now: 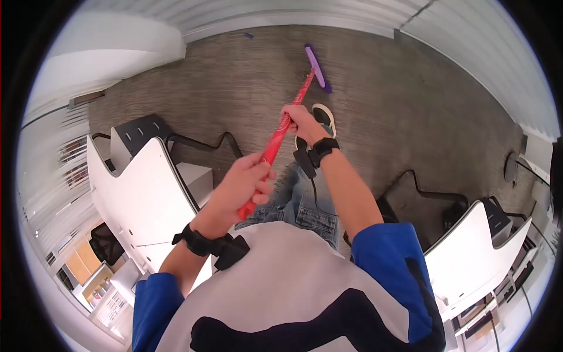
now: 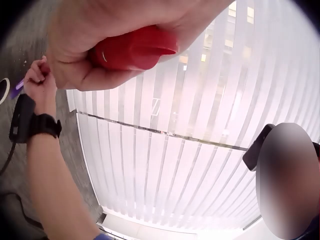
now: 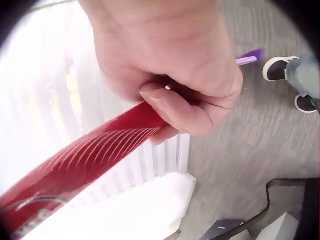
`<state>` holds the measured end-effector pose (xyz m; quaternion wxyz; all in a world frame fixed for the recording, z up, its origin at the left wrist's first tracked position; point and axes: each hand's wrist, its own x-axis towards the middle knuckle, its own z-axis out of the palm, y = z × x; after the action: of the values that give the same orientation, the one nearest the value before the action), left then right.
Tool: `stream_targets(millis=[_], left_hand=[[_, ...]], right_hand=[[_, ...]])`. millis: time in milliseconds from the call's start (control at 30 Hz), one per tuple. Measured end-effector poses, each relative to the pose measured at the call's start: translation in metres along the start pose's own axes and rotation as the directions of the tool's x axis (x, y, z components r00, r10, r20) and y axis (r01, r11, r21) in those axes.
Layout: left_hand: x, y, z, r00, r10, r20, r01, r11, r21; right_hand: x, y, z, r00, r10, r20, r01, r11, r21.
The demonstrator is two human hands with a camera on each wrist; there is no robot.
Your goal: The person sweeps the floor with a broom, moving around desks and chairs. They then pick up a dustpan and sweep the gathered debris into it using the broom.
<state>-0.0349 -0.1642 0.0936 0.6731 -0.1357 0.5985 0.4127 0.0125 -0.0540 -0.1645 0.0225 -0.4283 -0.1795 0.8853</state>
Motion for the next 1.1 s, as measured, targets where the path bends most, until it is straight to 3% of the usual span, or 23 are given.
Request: stream_targets(millis=[100,267,333,433,467,533,567,633,667,733,800,867,933,967,1033,1100], left_hand=[[-0.010,-0.002,0.000,0.999,-0.048,-0.007,0.048,0.998,0.039],[-0.019,0.011,-0.005,0.973,-0.119,0.196,0.137,0.987,-0.083],[-0.013,0.012,-0.006,0.956,-0.148,0.254,0.186,0.973,-0.133],[0.014,-0.001,-0.009,0.904,-0.188,0.383,0.254,0.959,-0.128],[0.019,-0.003,-0.003,0.903,-0.168,0.395,0.237,0.962,-0.134],[0.020,-0.010,0.011,0.884,-0.239,0.401,0.204,0.971,0.127],[0.014,-0.010,0.016,0.886,-0.214,0.412,0.183,0.977,0.113],[-0.003,-0.002,0.025,0.829,-0.172,0.532,0.025,0.962,0.273],[-0.011,0.006,0.024,0.829,-0.153,0.539,0.005,0.964,0.266],[-0.026,0.021,0.020,0.783,-0.066,0.619,-0.188,0.923,0.336],[-0.037,0.031,0.004,0.794,0.012,0.608,-0.254,0.915,0.314],[-0.044,0.041,-0.021,0.807,0.094,0.583,-0.319,0.900,0.296],[-0.044,0.044,-0.052,0.871,0.217,0.441,-0.368,0.882,0.293],[-0.044,0.046,-0.067,0.873,0.230,0.429,-0.377,0.878,0.296],[-0.038,0.049,-0.094,0.927,0.275,0.254,-0.337,0.909,0.247],[-0.024,0.055,-0.117,0.941,0.277,0.196,-0.318,0.920,0.227]], right_hand=[[-0.013,-0.009,0.007,1.000,0.008,0.016,-0.008,1.000,-0.030],[-0.045,-0.008,-0.019,0.997,-0.052,-0.062,0.050,0.998,-0.035],[-0.061,-0.009,-0.045,0.999,0.014,-0.052,-0.012,0.999,0.037],[-0.092,-0.003,-0.070,0.974,-0.014,-0.225,0.016,1.000,0.008],[-0.101,0.000,-0.078,0.957,-0.031,-0.288,0.028,0.999,-0.016],[-0.115,0.011,-0.093,0.916,-0.079,-0.393,0.094,0.995,0.017],[-0.130,0.008,-0.094,0.919,-0.043,-0.393,0.070,0.996,0.055],[-0.152,0.003,-0.101,0.936,-0.012,-0.352,0.066,0.988,0.143],[-0.157,0.002,-0.107,0.951,-0.018,-0.310,0.082,0.978,0.194],[-0.173,-0.012,-0.105,0.942,-0.017,-0.336,0.106,0.963,0.247],[-0.188,-0.033,-0.099,0.938,-0.018,-0.347,0.126,0.949,0.290],[-0.196,-0.056,-0.085,0.998,0.058,-0.039,-0.032,0.874,0.485],[-0.194,-0.069,-0.061,0.998,0.066,-0.016,-0.052,0.894,0.444],[-0.193,-0.073,-0.050,0.996,0.087,-0.018,-0.071,0.902,0.426],[-0.189,-0.081,-0.017,0.995,0.100,0.016,-0.097,0.896,0.433],[-0.181,-0.091,0.012,0.990,0.113,0.081,-0.134,0.938,0.320]])
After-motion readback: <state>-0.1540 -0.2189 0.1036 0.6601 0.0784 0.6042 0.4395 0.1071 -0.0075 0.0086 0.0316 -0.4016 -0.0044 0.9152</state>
